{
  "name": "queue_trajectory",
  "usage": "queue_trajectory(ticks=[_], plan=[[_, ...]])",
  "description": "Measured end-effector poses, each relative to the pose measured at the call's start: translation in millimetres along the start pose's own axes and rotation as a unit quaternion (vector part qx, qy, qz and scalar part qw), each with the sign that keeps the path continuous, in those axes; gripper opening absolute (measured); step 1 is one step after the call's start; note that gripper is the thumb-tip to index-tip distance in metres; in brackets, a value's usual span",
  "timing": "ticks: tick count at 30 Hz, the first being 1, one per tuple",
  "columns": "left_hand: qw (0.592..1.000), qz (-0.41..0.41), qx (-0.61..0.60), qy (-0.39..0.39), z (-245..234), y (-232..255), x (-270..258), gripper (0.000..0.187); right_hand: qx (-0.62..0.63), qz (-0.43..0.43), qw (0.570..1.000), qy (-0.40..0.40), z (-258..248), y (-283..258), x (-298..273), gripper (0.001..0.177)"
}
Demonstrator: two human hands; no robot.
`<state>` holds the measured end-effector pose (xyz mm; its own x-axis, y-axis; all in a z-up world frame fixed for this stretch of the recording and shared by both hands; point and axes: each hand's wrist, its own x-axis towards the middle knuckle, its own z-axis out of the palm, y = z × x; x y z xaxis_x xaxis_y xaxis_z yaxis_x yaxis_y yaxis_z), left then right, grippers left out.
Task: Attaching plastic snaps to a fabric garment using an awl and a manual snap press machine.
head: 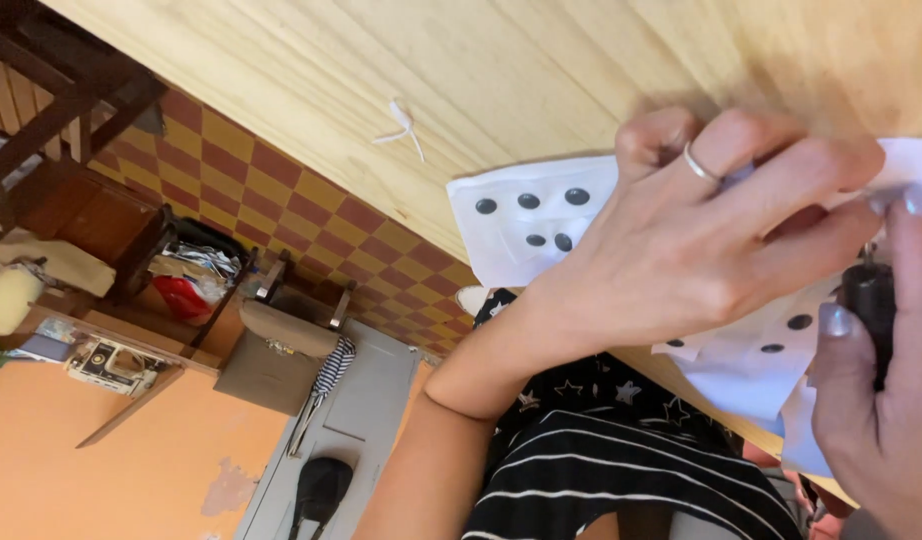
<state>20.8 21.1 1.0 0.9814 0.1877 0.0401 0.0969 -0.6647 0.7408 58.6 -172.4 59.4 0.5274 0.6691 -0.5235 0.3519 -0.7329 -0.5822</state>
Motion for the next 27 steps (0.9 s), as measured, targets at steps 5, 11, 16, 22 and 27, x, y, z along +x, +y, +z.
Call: queue_trajectory(ticks=[5,11,16,22,27], plan=[[0.999,0.045,-0.011,-0.002,-1.9,-8.9,4.9,0.026,0.087,0.110,0.990,-0.014,16.1,19.2,-7.2,0.059],[0.999,0.042,-0.025,-0.022,-7.0,-12.6,8.4,0.026,0.034,0.027,0.995,0.087,23.9,13.1,-10.7,0.041],[0.998,0.046,-0.028,-0.016,-6.9,-13.2,11.6,0.026,0.029,0.027,0.995,0.089,26.0,17.3,-15.2,0.037],[0.998,0.056,-0.028,-0.014,-5.7,-13.9,11.6,0.026,0.035,0.033,0.994,0.096,27.3,19.9,-17.1,0.035],[0.998,0.058,-0.020,-0.002,-5.0,-14.4,12.2,0.028,0.042,0.030,0.993,0.102,25.9,17.1,-15.6,0.035]])
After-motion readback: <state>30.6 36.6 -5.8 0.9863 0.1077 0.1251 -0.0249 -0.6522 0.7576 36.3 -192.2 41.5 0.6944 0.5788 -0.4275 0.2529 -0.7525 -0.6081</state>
